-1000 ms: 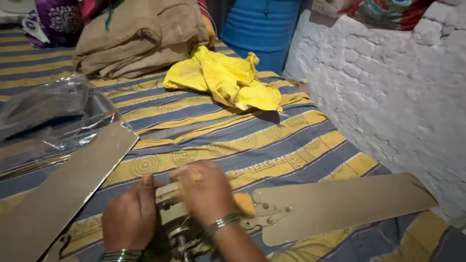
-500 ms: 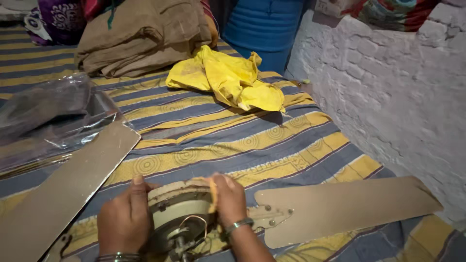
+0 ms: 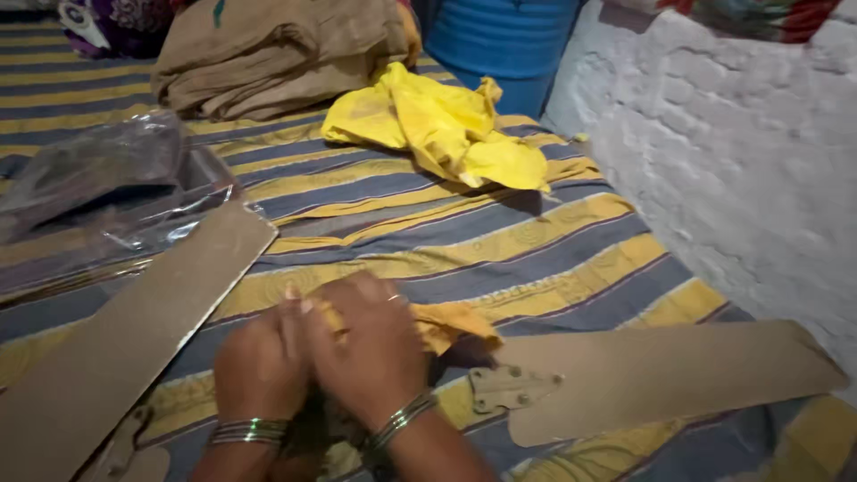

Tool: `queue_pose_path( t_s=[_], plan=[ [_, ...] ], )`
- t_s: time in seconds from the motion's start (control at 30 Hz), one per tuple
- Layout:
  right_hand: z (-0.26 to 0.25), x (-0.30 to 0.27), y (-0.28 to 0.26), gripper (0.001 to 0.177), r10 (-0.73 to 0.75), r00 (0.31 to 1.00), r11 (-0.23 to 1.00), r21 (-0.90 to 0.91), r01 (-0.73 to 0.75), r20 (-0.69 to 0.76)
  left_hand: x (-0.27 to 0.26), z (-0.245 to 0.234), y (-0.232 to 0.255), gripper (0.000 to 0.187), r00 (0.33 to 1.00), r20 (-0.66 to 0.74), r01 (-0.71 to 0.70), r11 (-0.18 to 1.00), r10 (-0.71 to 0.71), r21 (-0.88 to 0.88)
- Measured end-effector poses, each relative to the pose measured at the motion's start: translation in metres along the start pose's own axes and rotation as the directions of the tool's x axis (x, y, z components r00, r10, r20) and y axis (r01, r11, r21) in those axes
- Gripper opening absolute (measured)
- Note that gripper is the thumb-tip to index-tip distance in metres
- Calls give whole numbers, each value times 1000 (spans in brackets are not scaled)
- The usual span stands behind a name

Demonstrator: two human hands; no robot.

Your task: The person uses a screwdriver to tighten screws on a ceiling fan motor housing, then wipes the housing with a yellow cloth. The person handles the motor housing and fan blades on a bed.

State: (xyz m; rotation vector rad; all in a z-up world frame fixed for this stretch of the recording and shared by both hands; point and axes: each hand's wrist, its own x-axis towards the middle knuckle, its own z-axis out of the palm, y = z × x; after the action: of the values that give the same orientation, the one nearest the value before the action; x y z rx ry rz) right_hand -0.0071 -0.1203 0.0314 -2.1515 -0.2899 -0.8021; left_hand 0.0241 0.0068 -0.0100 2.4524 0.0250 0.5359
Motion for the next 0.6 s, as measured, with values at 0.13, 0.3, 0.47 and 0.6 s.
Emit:
queue_pose_path(
  t_s=[0.13,0.3,0.47,0.6],
  plan=[
    [1,2,44,31,203,978,977,66,-205,39,3,5,-3,56,1000,6,22,999,-22,-28],
    [20,-33,138,35,623,773,558,623,-548,123,3,4,-20,52,996,-61,52,993,-58,-108],
    [61,-89,174,26,798,509,50,806,-590,322,-3,-7,-30,49,982,-144,97,978,-125,-185],
    [83,-86,164,23,955,236,-58,890,-452,182,-12,-14,-18,46,968,-143,173,959,-208,-223]
  ],
)
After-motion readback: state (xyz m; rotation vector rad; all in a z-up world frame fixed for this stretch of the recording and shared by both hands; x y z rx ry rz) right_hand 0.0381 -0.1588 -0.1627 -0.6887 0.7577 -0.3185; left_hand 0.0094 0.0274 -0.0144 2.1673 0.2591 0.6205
